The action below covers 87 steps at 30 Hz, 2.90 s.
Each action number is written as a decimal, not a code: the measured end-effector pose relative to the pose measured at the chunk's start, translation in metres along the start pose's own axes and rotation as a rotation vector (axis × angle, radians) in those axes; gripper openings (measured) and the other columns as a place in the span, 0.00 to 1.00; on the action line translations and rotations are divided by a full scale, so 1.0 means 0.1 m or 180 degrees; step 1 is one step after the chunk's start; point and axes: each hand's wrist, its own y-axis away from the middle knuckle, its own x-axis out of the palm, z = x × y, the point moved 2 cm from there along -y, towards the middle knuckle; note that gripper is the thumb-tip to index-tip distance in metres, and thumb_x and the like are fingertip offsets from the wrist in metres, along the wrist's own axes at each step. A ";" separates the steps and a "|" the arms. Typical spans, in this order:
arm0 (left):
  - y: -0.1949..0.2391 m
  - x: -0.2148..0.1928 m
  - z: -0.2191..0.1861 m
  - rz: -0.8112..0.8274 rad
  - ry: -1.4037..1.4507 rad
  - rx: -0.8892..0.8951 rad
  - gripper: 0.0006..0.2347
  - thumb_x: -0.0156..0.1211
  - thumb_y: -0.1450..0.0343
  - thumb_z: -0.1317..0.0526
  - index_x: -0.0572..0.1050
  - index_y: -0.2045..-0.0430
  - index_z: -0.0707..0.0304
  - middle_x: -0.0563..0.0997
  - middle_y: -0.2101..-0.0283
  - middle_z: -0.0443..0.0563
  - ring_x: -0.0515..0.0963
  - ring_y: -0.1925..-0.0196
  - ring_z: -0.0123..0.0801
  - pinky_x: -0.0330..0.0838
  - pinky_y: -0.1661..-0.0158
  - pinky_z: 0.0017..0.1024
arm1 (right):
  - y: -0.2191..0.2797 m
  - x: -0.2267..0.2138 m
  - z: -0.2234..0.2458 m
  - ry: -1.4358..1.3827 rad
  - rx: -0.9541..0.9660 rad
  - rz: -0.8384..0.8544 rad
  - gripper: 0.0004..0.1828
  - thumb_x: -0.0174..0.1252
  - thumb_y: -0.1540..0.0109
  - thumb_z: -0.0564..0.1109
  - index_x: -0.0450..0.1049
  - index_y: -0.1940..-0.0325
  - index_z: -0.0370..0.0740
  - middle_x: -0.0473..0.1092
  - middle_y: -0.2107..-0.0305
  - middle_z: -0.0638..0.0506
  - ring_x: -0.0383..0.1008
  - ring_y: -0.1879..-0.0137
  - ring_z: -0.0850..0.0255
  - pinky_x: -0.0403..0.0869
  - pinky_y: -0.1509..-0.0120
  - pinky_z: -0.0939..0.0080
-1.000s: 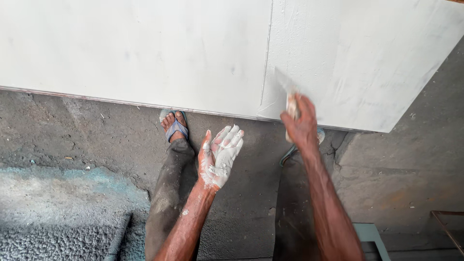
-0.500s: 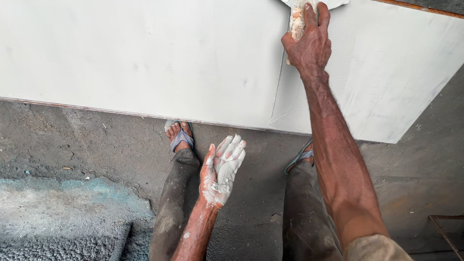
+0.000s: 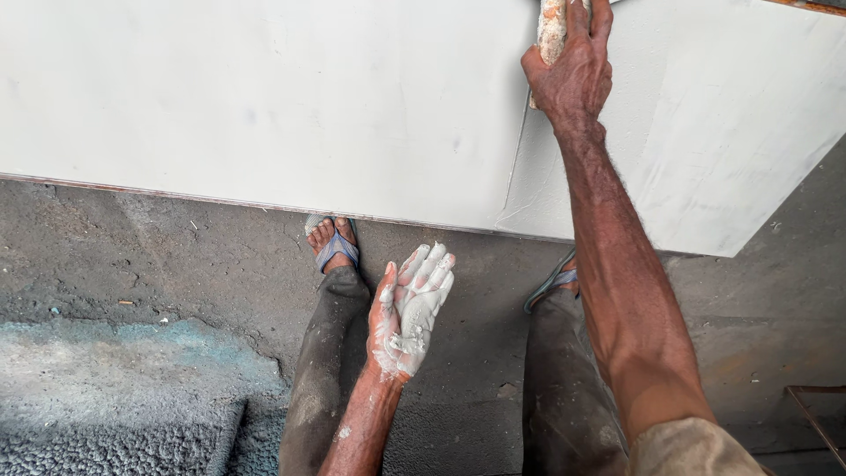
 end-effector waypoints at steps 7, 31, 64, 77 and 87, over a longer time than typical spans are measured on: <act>0.00 0.05 -0.02 -0.0032 0.0311 -0.0052 0.32 0.41 0.22 0.48 0.47 0.30 0.77 0.53 0.25 0.72 0.54 0.23 0.56 0.49 0.26 0.45 | -0.01 -0.08 0.11 -0.0135 0.0011 0.0114 0.44 0.69 0.38 0.43 0.58 0.21 0.35 0.48 0.29 0.38 0.77 0.39 0.44 0.88 0.50 0.53; 0.16 -0.39 0.02 -0.0090 -0.0701 0.0213 0.32 0.44 0.22 0.48 0.48 0.29 0.76 0.53 0.25 0.71 0.55 0.22 0.53 0.51 0.26 0.41 | 3.44 -1.02 0.99 -0.0215 0.1316 0.1766 0.40 0.65 0.48 0.49 0.68 0.32 0.35 0.60 0.33 0.37 0.70 0.35 0.37 0.76 0.40 0.34; 0.72 1.67 1.54 0.1064 0.0536 0.0558 0.37 0.48 0.24 0.42 0.52 0.30 0.79 0.60 0.27 0.71 0.59 0.23 0.53 0.51 0.23 0.42 | 3.29 -3.89 0.51 -0.6044 0.2702 0.0768 0.43 0.62 0.42 0.46 0.55 0.25 0.37 0.63 0.47 0.33 0.65 0.44 0.42 0.77 0.52 0.43; 0.97 1.19 1.70 0.0981 0.1537 -0.0360 0.38 0.47 0.24 0.41 0.53 0.32 0.84 0.60 0.28 0.73 0.60 0.25 0.55 0.50 0.26 0.42 | 3.97 -3.43 0.06 -0.6367 0.3655 -0.0518 0.29 0.61 0.36 0.46 0.62 0.33 0.38 0.70 0.53 0.43 0.71 0.48 0.48 0.78 0.58 0.54; 0.56 0.27 0.75 0.0144 0.0483 -0.0118 0.33 0.44 0.24 0.43 0.58 0.35 0.81 0.65 0.32 0.71 0.64 0.29 0.57 0.54 0.28 0.46 | 1.23 -2.33 -0.70 0.0538 0.0123 0.1311 0.44 0.62 0.46 0.32 0.65 0.24 0.41 0.57 0.26 0.45 0.65 0.35 0.45 0.72 0.33 0.41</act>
